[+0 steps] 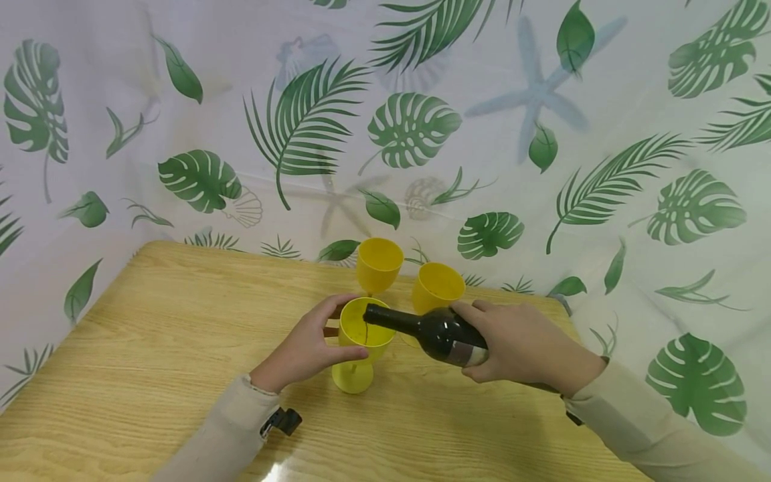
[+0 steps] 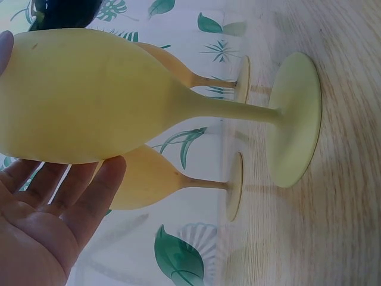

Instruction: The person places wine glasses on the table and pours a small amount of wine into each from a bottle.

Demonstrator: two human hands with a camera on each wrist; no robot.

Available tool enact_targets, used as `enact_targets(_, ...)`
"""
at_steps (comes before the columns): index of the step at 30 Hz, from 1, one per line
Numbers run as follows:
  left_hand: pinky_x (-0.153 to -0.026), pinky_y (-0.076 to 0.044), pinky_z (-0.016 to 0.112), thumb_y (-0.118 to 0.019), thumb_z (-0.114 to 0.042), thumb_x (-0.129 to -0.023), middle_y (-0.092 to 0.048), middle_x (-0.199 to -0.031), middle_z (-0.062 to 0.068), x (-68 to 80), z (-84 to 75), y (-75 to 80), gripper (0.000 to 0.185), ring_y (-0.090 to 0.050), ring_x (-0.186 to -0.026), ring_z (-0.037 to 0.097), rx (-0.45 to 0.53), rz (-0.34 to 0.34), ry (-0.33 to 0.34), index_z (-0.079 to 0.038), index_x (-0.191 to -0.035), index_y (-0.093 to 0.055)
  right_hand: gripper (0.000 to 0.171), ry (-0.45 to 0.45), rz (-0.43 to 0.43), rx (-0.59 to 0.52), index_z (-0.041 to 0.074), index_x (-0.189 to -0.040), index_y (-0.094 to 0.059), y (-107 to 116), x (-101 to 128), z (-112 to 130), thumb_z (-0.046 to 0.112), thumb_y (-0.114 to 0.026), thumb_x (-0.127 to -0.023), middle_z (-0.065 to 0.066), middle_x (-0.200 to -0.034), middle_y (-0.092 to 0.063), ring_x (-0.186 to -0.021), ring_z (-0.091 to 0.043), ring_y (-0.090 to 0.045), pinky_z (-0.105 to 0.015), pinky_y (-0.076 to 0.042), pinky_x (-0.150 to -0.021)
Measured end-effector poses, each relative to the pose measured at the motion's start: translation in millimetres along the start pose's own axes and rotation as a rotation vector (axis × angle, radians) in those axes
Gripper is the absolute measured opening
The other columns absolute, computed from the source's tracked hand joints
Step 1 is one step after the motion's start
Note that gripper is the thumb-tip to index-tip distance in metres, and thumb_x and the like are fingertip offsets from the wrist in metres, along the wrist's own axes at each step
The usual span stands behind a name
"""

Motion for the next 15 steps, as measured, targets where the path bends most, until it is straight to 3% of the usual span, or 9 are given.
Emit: enact_targets(15, -0.107, -0.049, 0.050, -0.090, -0.035, -0.083, -0.055, -0.146, -0.006, 0.5, -1.8, 0.1, 0.083, -0.052, -0.133, 0.021, 0.007, 0.000, -0.008, -0.026, -0.153, -0.046, 0.083, -0.016, 0.004, -0.005, 0.014, -0.139, -0.057, -0.7, -3.6, 3.0, 0.050, -0.087, -0.070, 0.005, -0.101, -0.064, -0.063, -0.008, -0.053, -0.028, -0.048, -0.059)
Point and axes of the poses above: each hand's wrist, its own x-axis away from the middle knuckle, its own y-axis out of the back of the hand, z = x × y, the point moved 9 cm from there along -x, towards the middle knuckle
